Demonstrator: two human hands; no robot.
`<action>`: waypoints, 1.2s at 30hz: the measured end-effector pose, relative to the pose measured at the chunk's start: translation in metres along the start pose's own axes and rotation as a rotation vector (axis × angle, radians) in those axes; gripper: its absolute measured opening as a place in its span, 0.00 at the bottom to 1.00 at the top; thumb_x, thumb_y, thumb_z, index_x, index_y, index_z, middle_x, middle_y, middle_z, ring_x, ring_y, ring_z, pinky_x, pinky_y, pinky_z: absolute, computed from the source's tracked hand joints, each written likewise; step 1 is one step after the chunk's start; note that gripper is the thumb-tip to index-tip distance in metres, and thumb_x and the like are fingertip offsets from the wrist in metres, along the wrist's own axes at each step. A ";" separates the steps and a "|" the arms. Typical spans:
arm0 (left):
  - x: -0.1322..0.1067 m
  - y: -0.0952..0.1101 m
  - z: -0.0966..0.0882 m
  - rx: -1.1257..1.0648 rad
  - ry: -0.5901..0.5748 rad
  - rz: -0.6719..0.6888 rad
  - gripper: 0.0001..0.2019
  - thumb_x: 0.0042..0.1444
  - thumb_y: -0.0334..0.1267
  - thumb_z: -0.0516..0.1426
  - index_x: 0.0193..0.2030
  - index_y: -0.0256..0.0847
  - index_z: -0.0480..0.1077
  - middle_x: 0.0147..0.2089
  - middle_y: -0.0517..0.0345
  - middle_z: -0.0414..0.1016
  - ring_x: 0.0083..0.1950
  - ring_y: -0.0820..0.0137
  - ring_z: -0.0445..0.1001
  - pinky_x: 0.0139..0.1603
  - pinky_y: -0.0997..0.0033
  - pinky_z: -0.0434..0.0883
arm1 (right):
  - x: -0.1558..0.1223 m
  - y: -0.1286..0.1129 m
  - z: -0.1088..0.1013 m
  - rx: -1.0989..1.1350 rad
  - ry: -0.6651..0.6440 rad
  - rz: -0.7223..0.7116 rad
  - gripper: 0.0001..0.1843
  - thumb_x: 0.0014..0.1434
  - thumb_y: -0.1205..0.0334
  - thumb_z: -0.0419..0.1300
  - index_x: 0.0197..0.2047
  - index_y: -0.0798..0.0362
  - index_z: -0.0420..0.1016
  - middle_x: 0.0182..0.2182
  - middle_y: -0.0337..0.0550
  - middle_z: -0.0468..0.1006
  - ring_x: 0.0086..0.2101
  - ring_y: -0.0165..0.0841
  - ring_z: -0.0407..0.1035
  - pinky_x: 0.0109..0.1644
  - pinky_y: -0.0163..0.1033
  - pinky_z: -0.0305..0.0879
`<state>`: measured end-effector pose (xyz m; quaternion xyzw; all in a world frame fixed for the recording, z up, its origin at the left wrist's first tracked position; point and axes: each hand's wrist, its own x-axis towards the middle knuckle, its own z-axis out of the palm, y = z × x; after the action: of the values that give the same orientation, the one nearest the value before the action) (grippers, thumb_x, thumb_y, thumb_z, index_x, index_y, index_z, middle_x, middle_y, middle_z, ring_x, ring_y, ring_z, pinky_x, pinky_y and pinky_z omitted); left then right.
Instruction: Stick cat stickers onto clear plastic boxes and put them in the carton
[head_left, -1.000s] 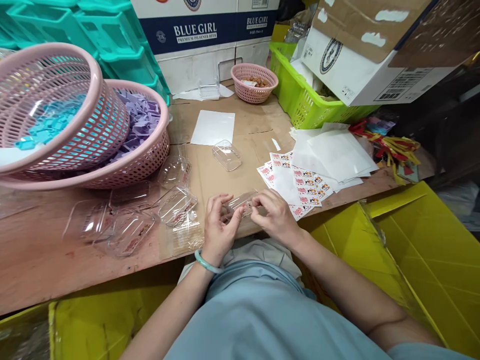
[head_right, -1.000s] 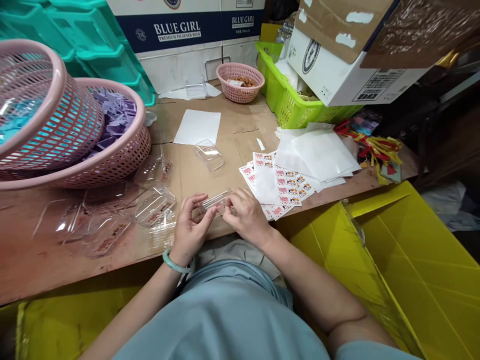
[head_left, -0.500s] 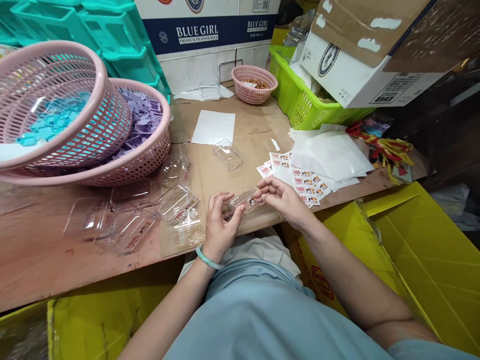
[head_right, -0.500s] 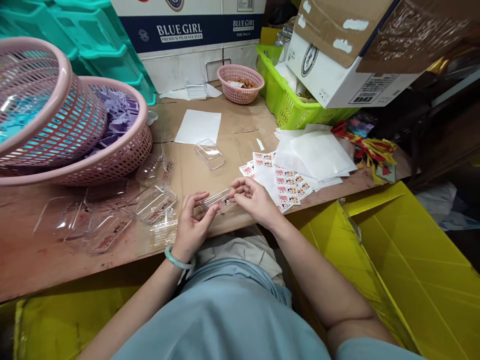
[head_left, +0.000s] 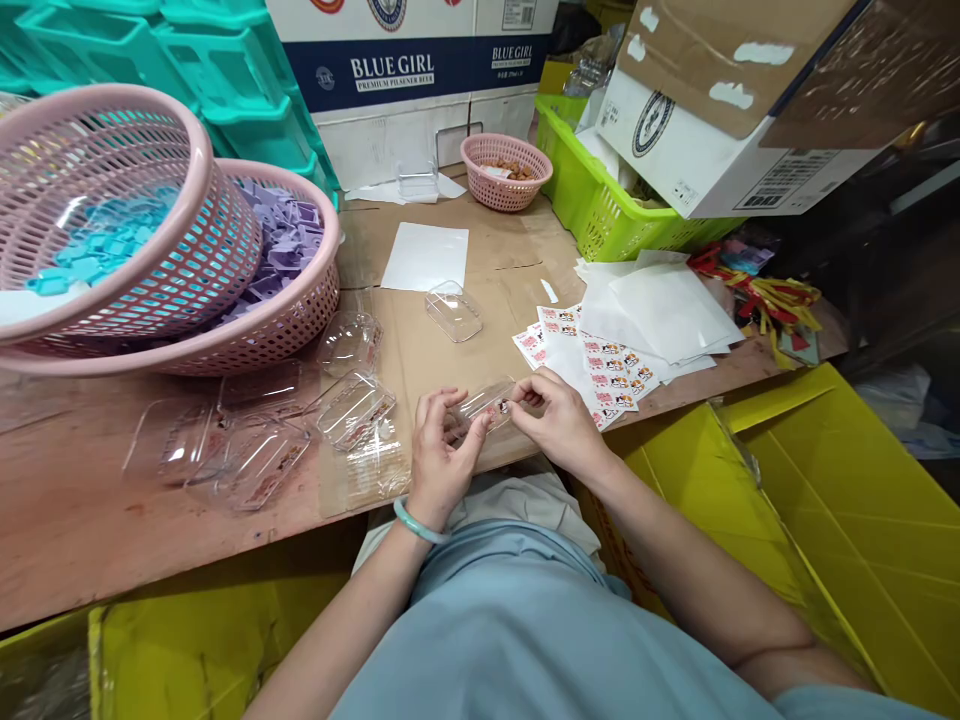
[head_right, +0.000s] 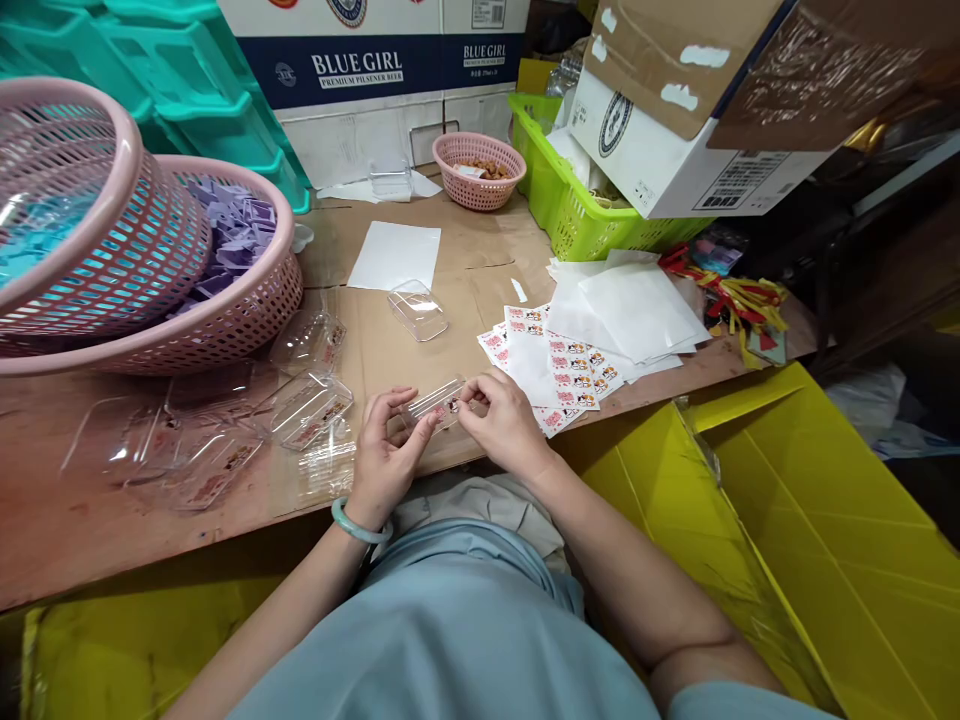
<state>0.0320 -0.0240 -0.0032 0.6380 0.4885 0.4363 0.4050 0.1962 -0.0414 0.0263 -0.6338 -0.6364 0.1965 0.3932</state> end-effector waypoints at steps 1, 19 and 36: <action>0.001 -0.001 0.000 -0.003 0.004 -0.004 0.15 0.54 0.43 0.61 0.47 0.44 0.68 0.51 0.52 0.64 0.54 0.67 0.68 0.38 0.75 0.76 | -0.002 -0.002 0.002 -0.047 0.011 -0.067 0.06 0.54 0.70 0.56 0.29 0.50 0.65 0.29 0.40 0.68 0.33 0.34 0.66 0.40 0.40 0.65; 0.004 -0.002 -0.001 -0.026 0.009 -0.024 0.15 0.54 0.43 0.61 0.47 0.42 0.67 0.49 0.53 0.64 0.45 0.71 0.69 0.36 0.77 0.75 | -0.004 -0.011 0.009 -0.063 -0.023 -0.146 0.08 0.56 0.70 0.54 0.27 0.49 0.62 0.26 0.39 0.66 0.30 0.33 0.63 0.36 0.39 0.62; 0.004 -0.010 -0.009 -0.117 -0.049 -0.065 0.17 0.55 0.45 0.60 0.50 0.43 0.68 0.53 0.50 0.65 0.51 0.68 0.71 0.42 0.73 0.75 | -0.025 -0.004 0.005 0.366 0.051 0.070 0.04 0.60 0.63 0.56 0.40 0.48 0.71 0.37 0.42 0.73 0.40 0.35 0.69 0.48 0.42 0.67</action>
<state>0.0210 -0.0171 -0.0095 0.6074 0.4726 0.4348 0.4675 0.1869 -0.0650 0.0202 -0.5783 -0.5574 0.3064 0.5109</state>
